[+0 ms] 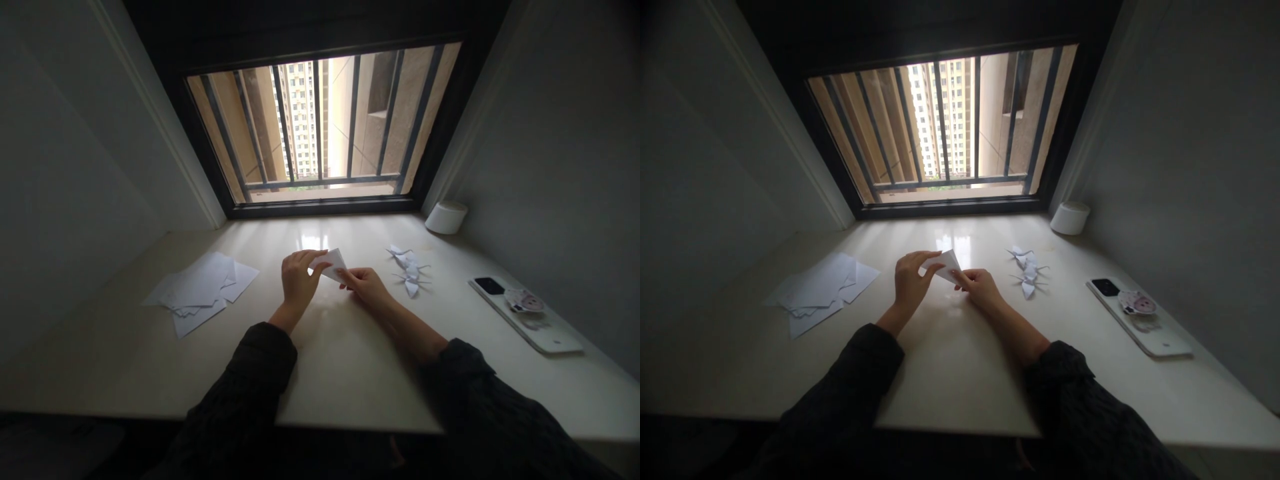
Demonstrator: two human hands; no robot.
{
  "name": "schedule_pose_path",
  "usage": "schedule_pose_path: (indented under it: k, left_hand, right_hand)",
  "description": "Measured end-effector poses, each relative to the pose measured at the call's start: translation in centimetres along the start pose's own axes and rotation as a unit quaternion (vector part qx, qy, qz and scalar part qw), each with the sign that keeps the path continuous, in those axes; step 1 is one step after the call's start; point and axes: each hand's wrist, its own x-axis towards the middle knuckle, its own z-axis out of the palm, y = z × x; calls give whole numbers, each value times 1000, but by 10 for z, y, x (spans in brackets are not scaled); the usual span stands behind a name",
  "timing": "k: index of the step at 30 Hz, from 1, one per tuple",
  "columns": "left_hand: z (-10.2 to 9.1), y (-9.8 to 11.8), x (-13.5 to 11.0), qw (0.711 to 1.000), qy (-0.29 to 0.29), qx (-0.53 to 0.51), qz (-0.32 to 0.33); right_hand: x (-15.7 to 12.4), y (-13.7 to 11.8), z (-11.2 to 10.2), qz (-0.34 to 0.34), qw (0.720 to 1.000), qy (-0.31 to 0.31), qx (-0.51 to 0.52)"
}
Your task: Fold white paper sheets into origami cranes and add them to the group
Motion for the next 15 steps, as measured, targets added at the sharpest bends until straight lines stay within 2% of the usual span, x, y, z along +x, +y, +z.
schedule_pose_path:
  k: [6, 12, 15]
  left_hand:
    - [-2, 1, 1, 995, 26, -72, -68]
    - [-6, -6, 4, 998, -49, -34, -25]
    - [-9, -10, 6, 997, -56, -51, 10]
  right_hand:
    - [0, -5, -1, 16, 1000, 5, 24]
    - [1, -3, -2, 19, 999, 27, 21]
    - [2, 0, -4, 10, 998, 34, 43]
